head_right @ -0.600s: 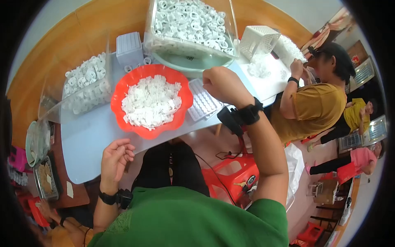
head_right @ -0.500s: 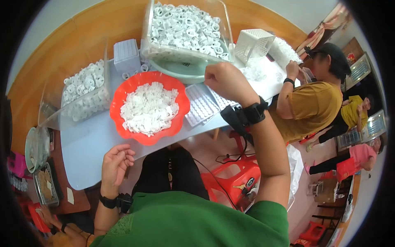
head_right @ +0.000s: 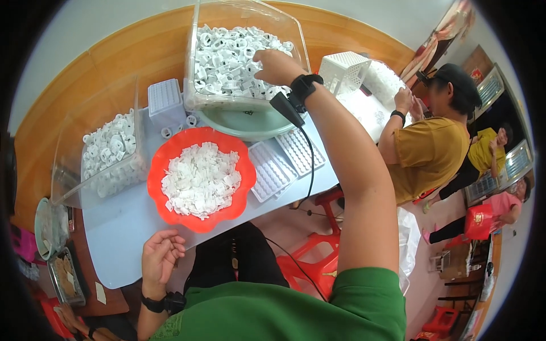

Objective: Assembling small plastic circular components for footwear.

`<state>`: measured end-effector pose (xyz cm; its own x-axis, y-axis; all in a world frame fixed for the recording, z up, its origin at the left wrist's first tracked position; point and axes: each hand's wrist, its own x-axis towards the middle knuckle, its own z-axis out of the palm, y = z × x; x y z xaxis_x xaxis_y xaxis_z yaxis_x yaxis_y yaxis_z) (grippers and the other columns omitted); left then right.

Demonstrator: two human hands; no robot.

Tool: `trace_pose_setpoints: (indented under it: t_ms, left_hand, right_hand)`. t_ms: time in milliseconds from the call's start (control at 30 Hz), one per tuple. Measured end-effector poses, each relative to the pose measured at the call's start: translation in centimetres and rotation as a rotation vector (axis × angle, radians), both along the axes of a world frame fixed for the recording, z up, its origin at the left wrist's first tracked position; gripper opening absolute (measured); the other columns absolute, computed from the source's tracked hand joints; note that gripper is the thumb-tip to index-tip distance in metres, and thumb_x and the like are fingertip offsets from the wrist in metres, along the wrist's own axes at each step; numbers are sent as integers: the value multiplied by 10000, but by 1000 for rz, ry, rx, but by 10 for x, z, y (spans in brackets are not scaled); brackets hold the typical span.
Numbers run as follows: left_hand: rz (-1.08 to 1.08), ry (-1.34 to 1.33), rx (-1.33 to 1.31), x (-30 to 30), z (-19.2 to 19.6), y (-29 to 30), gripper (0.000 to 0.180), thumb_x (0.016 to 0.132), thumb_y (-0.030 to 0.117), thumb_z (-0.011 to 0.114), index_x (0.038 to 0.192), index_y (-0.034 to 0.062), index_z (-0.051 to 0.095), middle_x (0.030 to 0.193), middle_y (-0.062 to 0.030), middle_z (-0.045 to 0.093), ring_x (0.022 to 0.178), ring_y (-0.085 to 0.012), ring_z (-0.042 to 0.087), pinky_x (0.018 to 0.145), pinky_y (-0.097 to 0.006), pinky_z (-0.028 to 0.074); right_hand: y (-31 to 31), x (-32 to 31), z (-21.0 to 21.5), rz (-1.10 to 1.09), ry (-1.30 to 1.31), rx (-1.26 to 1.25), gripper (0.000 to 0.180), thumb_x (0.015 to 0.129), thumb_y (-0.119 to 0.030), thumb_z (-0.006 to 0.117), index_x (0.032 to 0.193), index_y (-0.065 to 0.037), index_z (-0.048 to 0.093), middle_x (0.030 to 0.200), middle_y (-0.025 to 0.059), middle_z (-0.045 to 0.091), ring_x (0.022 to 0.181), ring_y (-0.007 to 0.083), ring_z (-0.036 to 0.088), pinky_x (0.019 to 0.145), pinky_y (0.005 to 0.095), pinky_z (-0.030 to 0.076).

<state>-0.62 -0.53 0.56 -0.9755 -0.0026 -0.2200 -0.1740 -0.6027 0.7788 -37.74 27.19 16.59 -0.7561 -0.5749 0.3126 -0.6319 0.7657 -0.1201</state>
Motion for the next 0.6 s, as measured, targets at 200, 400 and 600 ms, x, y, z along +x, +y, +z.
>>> trace_pose_setpoints:
  t_ms: [200,400,600]
  left_hand:
    - [-17,6,-5,-2,0,2,235,916,37,472,1104,-89,537,959,-189,618,781,-210,627,692,-306,532]
    - [10,45,-30,-1,-2,3,230,925,48,478,1101,-86,541,949,-179,617,777,-202,626,688,-295,531]
    - [53,41,-68,5,-4,7,224,917,28,482,1102,-85,541,948,-175,617,769,-199,621,676,-288,526]
  right_hand:
    - [-5,-10,6,4,-72,80,386,691,-235,698,1011,-25,644,1008,188,641,968,342,601,850,396,472]
    - [-12,-17,6,-14,-98,137,247,687,-195,667,872,-32,656,882,162,664,884,326,628,776,406,489]
    - [-5,8,22,28,62,-44,110,720,-112,624,713,-6,594,630,115,611,563,214,613,544,332,488]
